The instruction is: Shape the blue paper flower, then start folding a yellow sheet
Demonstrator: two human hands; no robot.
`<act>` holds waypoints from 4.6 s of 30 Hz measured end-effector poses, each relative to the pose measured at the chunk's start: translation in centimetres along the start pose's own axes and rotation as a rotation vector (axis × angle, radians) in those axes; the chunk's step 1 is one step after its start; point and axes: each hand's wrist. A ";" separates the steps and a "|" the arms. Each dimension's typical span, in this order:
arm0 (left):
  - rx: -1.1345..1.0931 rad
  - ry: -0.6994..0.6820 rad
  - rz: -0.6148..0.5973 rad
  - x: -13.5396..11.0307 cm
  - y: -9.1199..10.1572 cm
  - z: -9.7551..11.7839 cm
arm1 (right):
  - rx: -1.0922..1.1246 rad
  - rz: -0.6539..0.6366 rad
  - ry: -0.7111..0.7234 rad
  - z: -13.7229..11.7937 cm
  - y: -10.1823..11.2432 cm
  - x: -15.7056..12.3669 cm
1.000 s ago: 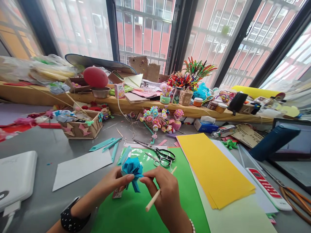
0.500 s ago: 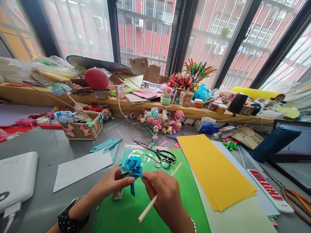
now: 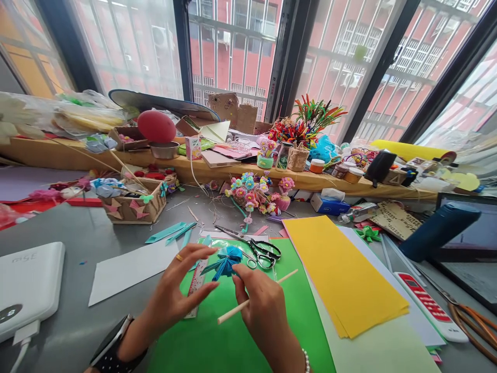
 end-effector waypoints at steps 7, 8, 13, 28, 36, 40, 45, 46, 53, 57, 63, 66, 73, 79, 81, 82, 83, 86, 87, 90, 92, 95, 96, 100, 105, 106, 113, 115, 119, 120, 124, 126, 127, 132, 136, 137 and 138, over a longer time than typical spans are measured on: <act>0.282 -0.307 0.089 -0.3 -1.6 0.5 | 0.031 0.012 -0.006 -0.5 -0.7 -0.1; 0.291 -0.316 0.107 -0.2 -1.7 0.4 | 0.019 0.012 0.008 -0.6 -0.8 -0.2; 0.300 -0.354 0.180 -0.2 -1.8 0.3 | -0.046 0.040 0.058 -0.9 -1.0 -0.6; 0.322 -0.354 -0.001 -0.1 -1.1 -0.2 | 0.021 -0.091 0.123 -0.8 -0.4 0.1; 0.073 -0.180 -0.277 -0.4 -0.7 -0.9 | 0.135 -0.299 0.088 0.0 0.9 0.6; -0.023 -0.087 -0.366 -0.2 -0.3 -0.6 | 0.134 -0.303 0.091 0.0 1.0 0.6; -0.236 0.014 -0.420 0.0 -0.1 -0.4 | 0.274 -0.330 0.053 0.3 0.9 0.5; -0.292 0.036 -0.436 0.0 -0.1 -0.4 | 0.313 -0.350 0.031 0.2 1.0 0.5; -0.577 0.202 -0.529 0.4 0.7 0.4 | 0.505 -0.511 -0.159 -0.1 1.7 0.2; -0.662 0.238 -0.565 0.3 0.7 0.5 | 0.557 -0.543 -0.246 -0.2 2.0 0.3; -0.684 0.261 -0.578 0.3 0.8 0.5 | 0.587 -0.577 -0.262 -0.3 2.4 0.6; -0.665 0.262 -0.573 0.4 0.9 0.5 | 0.590 -0.572 -0.274 -0.4 2.4 0.7; -0.608 0.260 -0.529 0.3 0.5 0.3 | 0.622 -0.544 -0.305 -0.7 2.1 0.5; -0.508 0.240 -0.465 0.2 0.5 0.5 | 0.654 -0.510 -0.325 -0.4 1.6 0.3; -0.477 0.247 -0.459 0.1 0.6 0.6 | 0.656 -0.500 -0.331 -0.4 1.4 0.2; -0.470 0.250 -0.455 0.1 0.5 0.5 | 0.651 -0.494 -0.333 -0.3 1.3 0.2; -0.466 0.254 -0.452 0.1 0.5 0.5 | 0.641 -0.489 -0.333 -0.3 1.2 0.2; -0.457 0.268 -0.437 0.0 0.1 0.2 | 0.601 -0.481 -0.333 -0.1 1.0 0.1; -0.451 0.272 -0.433 0.0 0.0 0.1 | 0.584 -0.478 -0.329 -0.1 0.9 0.2; -0.444 0.281 -0.418 0.0 -0.3 -0.1 | 0.532 -0.449 -0.313 -0.1 0.8 0.2; -0.454 0.283 -0.417 0.1 -0.3 -0.1 | 0.512 -0.432 -0.307 -0.1 0.8 0.1; -0.481 0.280 -0.449 0.3 0.0 -0.1 | 0.512 -0.432 -0.314 -0.2 0.7 0.1; -0.488 0.272 -0.465 0.3 0.2 -0.1 | 0.513 -0.435 -0.319 -0.2 0.7 0.2; -0.476 0.231 -0.462 0.4 0.5 0.0 | 0.504 -0.419 -0.319 -0.2 0.7 0.3; -0.428 0.249 -0.422 0.1 0.0 -0.3 | 0.487 -0.375 -0.307 -0.2 0.4 0.2; -0.423 0.248 -0.412 0.1 -0.1 -0.3 | 0.485 -0.366 -0.307 -0.2 0.3 0.1; -0.566 0.274 -0.430 0.2 0.1 -0.2 | 0.503 -0.326 -0.326 -0.4 0.1 0.0; -0.634 0.289 -0.459 0.3 0.2 -0.2 | 0.506 -0.323 -0.343 -0.4 0.1 0.0; -0.698 0.304 -0.454 0.4 0.3 -0.3 | 0.497 -0.326 -0.331 -0.4 0.0 -0.1; -0.721 0.310 -0.458 0.4 0.2 -0.4 | 0.498 -0.322 -0.330 -0.4 0.0 -0.1; -0.851 0.337 -0.503 0.3 0.2 -0.8 | 0.518 -0.287 -0.346 -0.5 -0.2 -0.1; -0.872 0.342 -0.498 0.3 0.2 -0.9 | 0.526 -0.281 -0.335 -0.5 -0.3 -0.2; -0.865 0.342 -0.488 0.3 0.2 -0.9 | 0.531 -0.281 -0.334 -0.5 -0.3 -0.2; -0.777 0.348 -0.471 0.4 0.2 -0.5 | 0.537 -0.289 -0.338 -0.6 -0.4 -0.3; -0.698 0.367 -0.456 0.4 0.0 -0.3 | 0.497 -0.289 -0.321 -0.6 -0.5 -0.3; -0.696 0.366 -0.455 0.4 0.0 -0.3 | 0.488 -0.295 -0.320 -0.5 -0.4 -0.2; -0.704 0.362 -0.455 0.4 0.0 -0.3 | 0.481 -0.304 -0.317 -0.5 -0.4 -0.2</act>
Point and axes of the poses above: each hand's wrist, its own x-axis towards the middle knuckle, its own y-axis out of the back of the hand, z = x × y, and after that the axes turned 9 degrees about -z, right-handed
